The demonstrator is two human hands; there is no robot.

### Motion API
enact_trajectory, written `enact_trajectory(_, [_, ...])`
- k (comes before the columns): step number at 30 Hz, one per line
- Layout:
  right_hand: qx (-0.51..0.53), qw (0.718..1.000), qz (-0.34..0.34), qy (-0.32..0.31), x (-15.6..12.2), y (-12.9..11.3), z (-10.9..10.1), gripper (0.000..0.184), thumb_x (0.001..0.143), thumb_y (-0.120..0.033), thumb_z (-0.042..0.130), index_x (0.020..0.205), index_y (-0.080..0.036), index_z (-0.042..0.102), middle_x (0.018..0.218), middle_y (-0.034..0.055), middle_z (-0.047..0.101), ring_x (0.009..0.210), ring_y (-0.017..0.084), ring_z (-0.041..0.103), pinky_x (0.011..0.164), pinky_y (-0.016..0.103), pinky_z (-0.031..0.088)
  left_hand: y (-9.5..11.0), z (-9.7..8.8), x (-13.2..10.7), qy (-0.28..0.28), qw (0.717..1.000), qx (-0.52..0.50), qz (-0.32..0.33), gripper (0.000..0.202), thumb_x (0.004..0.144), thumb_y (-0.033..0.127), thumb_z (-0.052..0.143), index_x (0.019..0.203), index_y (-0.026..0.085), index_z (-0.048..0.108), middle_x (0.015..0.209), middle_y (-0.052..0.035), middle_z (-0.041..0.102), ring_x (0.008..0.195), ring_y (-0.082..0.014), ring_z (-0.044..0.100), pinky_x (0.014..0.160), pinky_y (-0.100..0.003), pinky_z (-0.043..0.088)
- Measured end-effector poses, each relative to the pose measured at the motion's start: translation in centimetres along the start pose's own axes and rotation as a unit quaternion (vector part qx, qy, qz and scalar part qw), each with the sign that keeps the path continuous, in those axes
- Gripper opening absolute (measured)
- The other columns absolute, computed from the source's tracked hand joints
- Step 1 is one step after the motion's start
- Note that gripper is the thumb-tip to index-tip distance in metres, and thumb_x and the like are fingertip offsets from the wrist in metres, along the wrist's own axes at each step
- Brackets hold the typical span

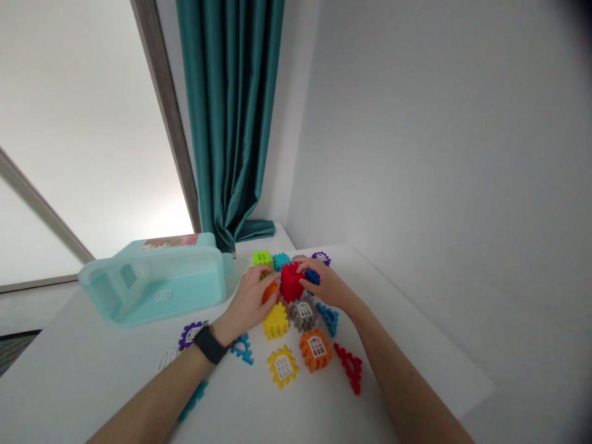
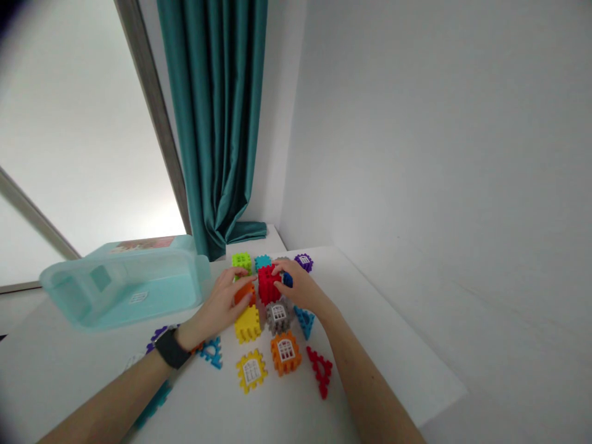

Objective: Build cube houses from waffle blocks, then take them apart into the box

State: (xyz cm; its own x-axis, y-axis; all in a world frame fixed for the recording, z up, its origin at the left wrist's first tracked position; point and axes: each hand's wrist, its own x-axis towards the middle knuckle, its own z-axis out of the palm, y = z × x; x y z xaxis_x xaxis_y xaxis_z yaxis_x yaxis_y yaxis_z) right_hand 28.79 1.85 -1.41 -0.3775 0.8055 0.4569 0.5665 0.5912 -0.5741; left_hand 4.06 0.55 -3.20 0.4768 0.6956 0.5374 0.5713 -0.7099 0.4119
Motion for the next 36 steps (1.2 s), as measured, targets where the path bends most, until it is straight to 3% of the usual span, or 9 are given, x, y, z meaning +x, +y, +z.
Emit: enact_trajectory(36, [0.063,0.998,0.027,-0.016,0.07,0.32,0.05,0.014,0.081,-0.019,0.061,0.094,-0.023,0.063,0.126,0.0088,0.064,0.123,0.023,0.058,0.109,0.044,0.040,0.56,0.01,0.06,-0.034,0.999,0.005,-0.003,0.033,0.092,0.026,0.052,0.124,0.022,0.062,0.123,-0.0122,0.055,0.117,-0.0299,0.050,0.098,-0.050,0.046])
